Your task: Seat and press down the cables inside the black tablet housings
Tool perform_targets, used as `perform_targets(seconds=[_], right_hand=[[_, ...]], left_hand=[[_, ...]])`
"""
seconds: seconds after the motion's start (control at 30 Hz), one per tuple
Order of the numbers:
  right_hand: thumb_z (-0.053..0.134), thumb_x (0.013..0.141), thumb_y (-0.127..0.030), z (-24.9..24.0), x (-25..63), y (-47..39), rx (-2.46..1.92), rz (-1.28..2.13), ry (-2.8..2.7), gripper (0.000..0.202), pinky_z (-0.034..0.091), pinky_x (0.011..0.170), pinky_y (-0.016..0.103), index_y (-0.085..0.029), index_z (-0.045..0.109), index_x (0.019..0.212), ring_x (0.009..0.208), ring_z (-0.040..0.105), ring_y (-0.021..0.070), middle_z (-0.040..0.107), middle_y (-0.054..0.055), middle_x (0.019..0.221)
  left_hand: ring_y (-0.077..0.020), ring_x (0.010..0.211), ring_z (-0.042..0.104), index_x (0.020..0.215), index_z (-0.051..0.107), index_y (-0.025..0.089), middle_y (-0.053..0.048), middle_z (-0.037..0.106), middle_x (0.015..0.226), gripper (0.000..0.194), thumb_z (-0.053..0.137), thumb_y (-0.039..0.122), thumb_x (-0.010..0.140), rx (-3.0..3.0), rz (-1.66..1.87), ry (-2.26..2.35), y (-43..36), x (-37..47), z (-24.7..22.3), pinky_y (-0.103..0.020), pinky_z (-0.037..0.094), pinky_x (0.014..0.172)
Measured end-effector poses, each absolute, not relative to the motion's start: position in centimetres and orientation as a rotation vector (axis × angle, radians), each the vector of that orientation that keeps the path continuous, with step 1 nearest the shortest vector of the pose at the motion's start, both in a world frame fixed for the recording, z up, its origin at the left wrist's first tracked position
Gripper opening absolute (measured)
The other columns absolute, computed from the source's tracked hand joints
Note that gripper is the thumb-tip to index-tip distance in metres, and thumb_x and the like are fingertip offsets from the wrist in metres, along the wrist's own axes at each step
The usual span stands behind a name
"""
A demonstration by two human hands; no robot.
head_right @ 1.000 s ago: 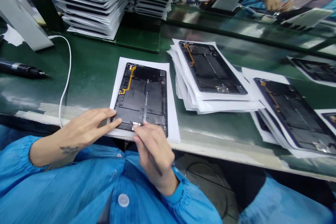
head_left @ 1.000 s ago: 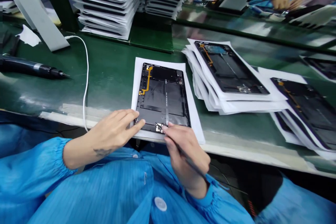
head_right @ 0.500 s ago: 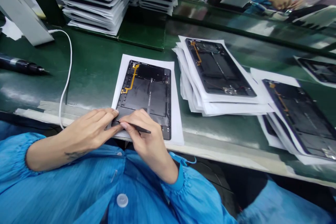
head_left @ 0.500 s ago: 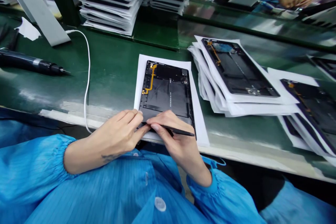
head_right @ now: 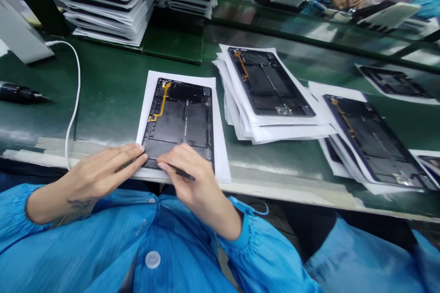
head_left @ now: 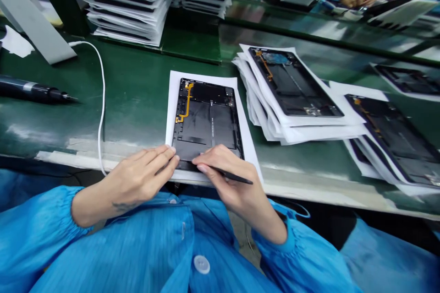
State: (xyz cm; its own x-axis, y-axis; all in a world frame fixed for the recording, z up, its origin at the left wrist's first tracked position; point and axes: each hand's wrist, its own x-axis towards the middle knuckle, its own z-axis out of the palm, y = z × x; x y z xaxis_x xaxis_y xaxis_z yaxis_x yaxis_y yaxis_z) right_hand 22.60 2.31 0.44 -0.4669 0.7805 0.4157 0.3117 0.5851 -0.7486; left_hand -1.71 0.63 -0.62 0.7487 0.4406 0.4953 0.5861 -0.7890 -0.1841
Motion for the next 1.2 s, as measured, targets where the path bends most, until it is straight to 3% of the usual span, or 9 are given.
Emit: perform_targets(seconds=[0.23,0.5,0.67,0.8,0.93,1.07,1.13,1.2], right_hand=[[0.061,0.094,-0.009,1.0,24.4,1.6,-0.959,0.701,-2.040,0.014,0.055,0.075,0.033,-0.019,0.071,0.095,0.084,0.067,0.0174,0.074,0.004,0.089],[0.059,0.095,-0.009,0.6,24.0,0.7,-0.917,0.543,-2.178,0.014,0.056,0.079,0.036,-0.018,0.068,0.101,0.088,0.065,0.0197,0.072,0.007,0.092],[0.057,0.095,-0.010,0.7,24.1,0.3,-0.910,0.501,-2.236,0.013,0.056,0.081,0.036,-0.017,0.066,0.102,0.089,0.064,0.0200,0.070,0.007,0.092],[0.049,0.098,-0.010,0.6,24.5,0.8,-0.855,0.530,-2.092,0.019,0.054,0.087,0.039,-0.020,0.063,0.107,0.099,0.064,0.0222,0.068,0.007,0.096],[0.038,0.097,-0.003,0.0,24.1,1.6,-0.854,0.462,-2.303,0.032,0.050,0.073,0.035,-0.017,0.060,0.115,0.084,0.059,0.0198,0.066,0.007,0.094],[0.054,0.099,-0.024,-0.5,23.6,2.1,-0.874,0.310,-2.502,0.012,0.043,0.071,0.034,-0.018,0.064,0.100,0.081,0.052,0.0200,0.065,0.008,0.097],[0.059,0.098,-0.033,-0.6,23.6,2.1,-0.847,0.273,-2.521,0.015,0.039,0.069,0.033,-0.019,0.063,0.095,0.078,0.049,0.0189,0.064,0.006,0.094],[0.059,0.098,-0.031,-0.7,23.8,2.0,-0.823,0.248,-2.527,0.014,0.037,0.069,0.032,-0.019,0.061,0.093,0.077,0.048,0.0182,0.064,0.005,0.094]], left_hand=[[-0.0264,0.095,0.071,0.104,0.071,0.001,-0.016,0.075,0.104,0.031,0.041,0.004,0.099,-2.598,-0.533,-0.690,1.4,-0.5,1.0,-0.036,0.054,0.080],[-0.0233,0.076,0.067,0.110,0.070,0.006,-0.012,0.071,0.086,0.030,0.042,0.006,0.099,-2.663,-0.508,-0.719,2.2,1.0,0.9,-0.034,0.051,0.064],[-0.0270,0.093,0.071,0.115,0.066,0.002,-0.016,0.073,0.099,0.025,0.051,0.008,0.096,-2.611,-0.622,-0.699,1.6,0.6,0.0,-0.038,0.055,0.078],[-0.0279,0.112,0.068,0.102,0.067,0.012,-0.012,0.072,0.116,0.014,0.055,0.016,0.098,-2.721,-0.732,-0.795,0.7,-0.5,-1.2,-0.040,0.057,0.093],[-0.0265,0.122,0.064,0.096,0.066,0.013,-0.013,0.071,0.120,0.014,0.052,0.008,0.098,-2.725,-0.863,-0.843,0.2,-1.0,-2.2,-0.039,0.056,0.100],[-0.0241,0.121,0.063,0.096,0.065,0.013,-0.013,0.071,0.113,0.017,0.049,0.010,0.099,-2.715,-0.902,-0.886,0.4,-0.8,-2.8,-0.038,0.057,0.098],[-0.0222,0.120,0.063,0.095,0.064,0.014,-0.012,0.070,0.110,0.021,0.045,0.010,0.101,-2.728,-0.893,-0.885,0.5,-0.7,-2.8,-0.035,0.056,0.098],[-0.0213,0.118,0.063,0.094,0.062,0.015,-0.011,0.069,0.108,0.024,0.040,0.008,0.101,-2.764,-0.876,-0.880,0.6,-0.7,-2.6,-0.035,0.055,0.098]])
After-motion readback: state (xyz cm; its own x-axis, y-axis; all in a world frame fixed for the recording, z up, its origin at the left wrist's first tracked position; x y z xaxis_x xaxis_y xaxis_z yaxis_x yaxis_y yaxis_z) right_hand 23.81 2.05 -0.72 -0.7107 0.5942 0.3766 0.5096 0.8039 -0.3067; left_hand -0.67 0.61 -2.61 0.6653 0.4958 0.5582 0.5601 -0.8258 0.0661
